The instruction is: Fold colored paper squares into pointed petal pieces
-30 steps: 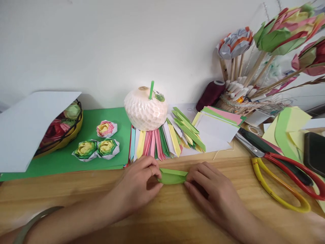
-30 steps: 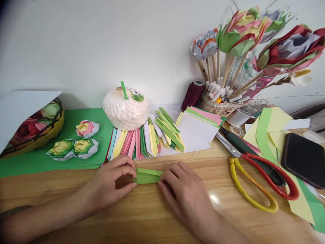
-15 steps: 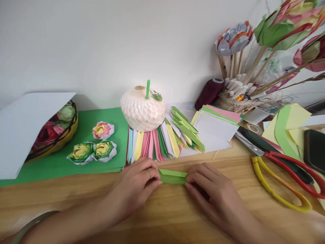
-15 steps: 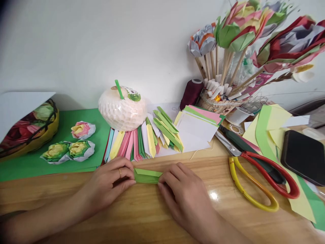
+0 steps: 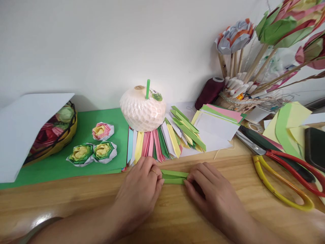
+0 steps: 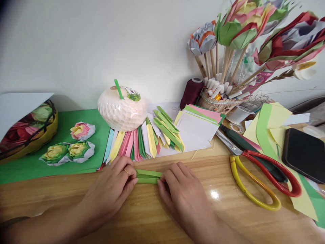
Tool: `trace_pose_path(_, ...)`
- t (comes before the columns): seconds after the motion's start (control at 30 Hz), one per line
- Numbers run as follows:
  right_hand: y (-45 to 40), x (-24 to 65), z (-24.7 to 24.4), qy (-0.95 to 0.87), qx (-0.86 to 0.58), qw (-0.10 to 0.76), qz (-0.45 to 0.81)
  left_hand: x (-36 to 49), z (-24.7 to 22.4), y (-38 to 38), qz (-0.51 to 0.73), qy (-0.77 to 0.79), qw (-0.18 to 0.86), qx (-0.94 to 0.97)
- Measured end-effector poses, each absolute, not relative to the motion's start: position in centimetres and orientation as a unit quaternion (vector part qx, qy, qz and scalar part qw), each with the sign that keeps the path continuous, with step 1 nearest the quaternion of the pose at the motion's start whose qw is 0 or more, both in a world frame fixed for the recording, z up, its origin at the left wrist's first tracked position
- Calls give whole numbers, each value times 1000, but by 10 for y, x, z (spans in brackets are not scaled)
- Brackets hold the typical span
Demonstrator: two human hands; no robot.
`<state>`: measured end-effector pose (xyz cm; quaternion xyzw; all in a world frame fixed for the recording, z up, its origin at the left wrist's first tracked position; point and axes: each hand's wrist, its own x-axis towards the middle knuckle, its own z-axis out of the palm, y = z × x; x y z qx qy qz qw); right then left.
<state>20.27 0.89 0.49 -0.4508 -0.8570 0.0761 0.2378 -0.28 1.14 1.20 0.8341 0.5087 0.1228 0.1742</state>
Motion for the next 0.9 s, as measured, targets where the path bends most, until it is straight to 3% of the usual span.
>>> trace_pose_path(0.2, 9, 203, 7, -861, -452, 226, 64, -6, 10, 17, 109, 496, 163, 846)
trace_pose_path(0.53, 11, 210, 13, -862, -425, 241, 133, -18, 11, 21, 240, 405, 208, 857)
trace_pose_path(0.9, 5, 215, 16, -829, -450, 250, 219, -9, 12, 19, 176, 458, 207, 846)
